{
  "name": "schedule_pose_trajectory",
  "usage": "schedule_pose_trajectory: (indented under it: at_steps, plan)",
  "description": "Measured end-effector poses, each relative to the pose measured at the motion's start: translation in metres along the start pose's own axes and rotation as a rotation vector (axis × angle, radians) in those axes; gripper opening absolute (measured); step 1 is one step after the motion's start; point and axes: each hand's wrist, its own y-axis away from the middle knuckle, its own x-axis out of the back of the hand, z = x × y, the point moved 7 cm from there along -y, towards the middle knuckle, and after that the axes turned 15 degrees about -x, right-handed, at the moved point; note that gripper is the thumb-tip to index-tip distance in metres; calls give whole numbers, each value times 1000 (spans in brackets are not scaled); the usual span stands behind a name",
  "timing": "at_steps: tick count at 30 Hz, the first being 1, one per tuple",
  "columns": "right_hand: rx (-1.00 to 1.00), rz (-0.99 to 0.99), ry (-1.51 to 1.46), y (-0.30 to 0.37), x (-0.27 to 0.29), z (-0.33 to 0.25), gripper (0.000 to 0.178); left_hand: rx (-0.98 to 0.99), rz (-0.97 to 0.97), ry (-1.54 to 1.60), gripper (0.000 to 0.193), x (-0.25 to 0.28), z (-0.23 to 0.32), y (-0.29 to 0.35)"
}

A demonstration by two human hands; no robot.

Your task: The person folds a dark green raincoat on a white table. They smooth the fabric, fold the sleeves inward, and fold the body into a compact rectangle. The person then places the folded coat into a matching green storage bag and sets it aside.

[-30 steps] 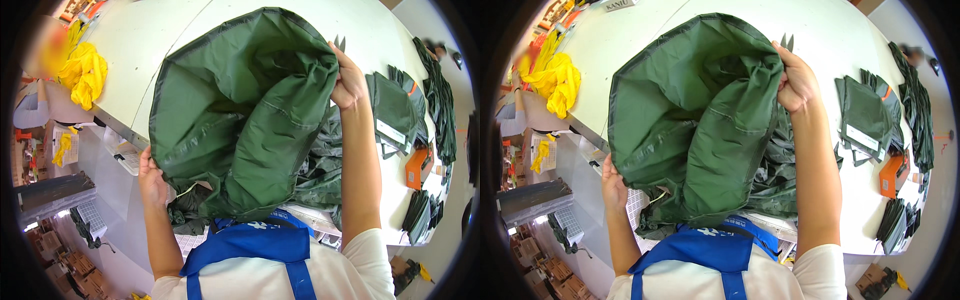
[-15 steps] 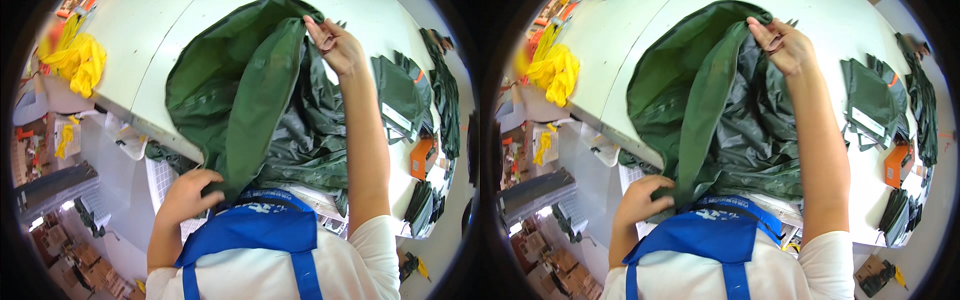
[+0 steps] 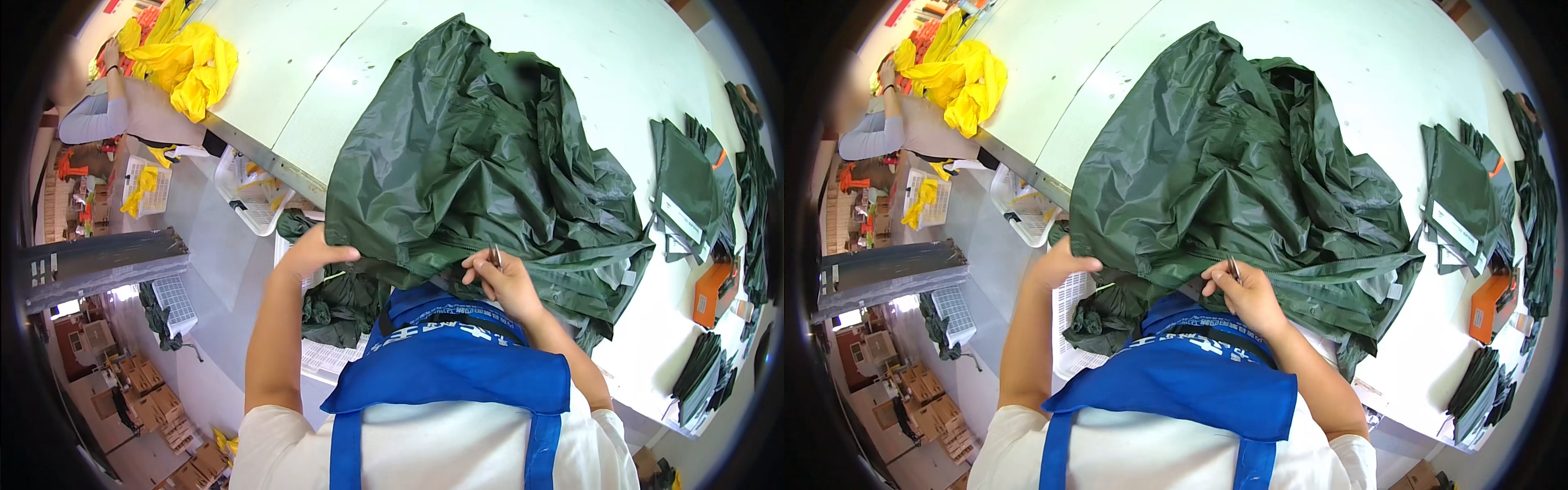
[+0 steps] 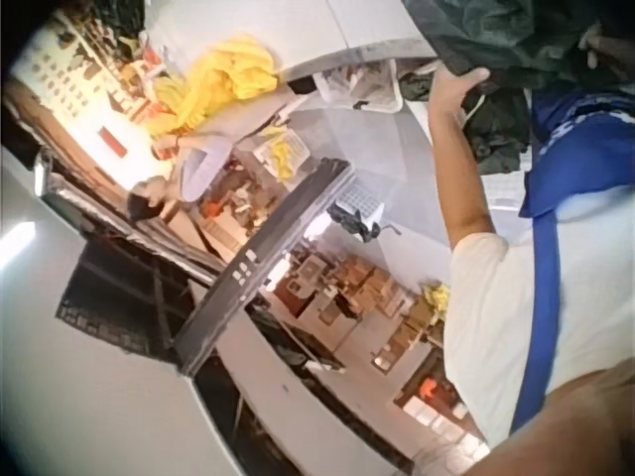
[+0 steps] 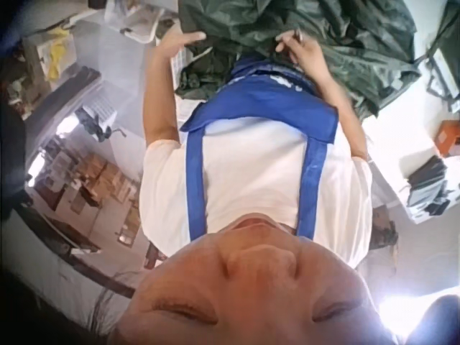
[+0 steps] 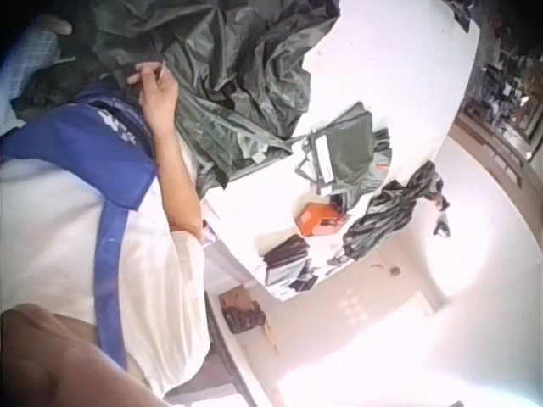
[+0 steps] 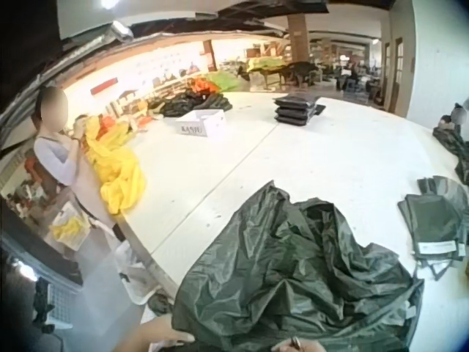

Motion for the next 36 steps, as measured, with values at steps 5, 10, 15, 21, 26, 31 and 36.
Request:
schedule_pose_trajectory:
  at_steps: [5,10,15,21,26,31,36]
  plan:
    - [-25,-29,173,5,-26,0,23,16,109,-300,42,-18,14,-11]
    - [274,112,477,-7,-46,-31,33,-166,-281,-465,50,-52,73,-23]
    - [457,143,512,4,-42,-44,44,-256,11,-589,39,-64,48,-13]
    - [437,942,798,106,169,-46,69,-273,356,-131,39,3,89,1]
    - [450,1043,935,139,282,-36,36,-414,317,-118,42,35,144,-28]
    - [994,1715,1051,264,285,-147,40,-293,266,-227,31,47,216,-62]
    - [-53,1368,1206,236,383,-73,36,-314,51,-147,38,21,231,-89]
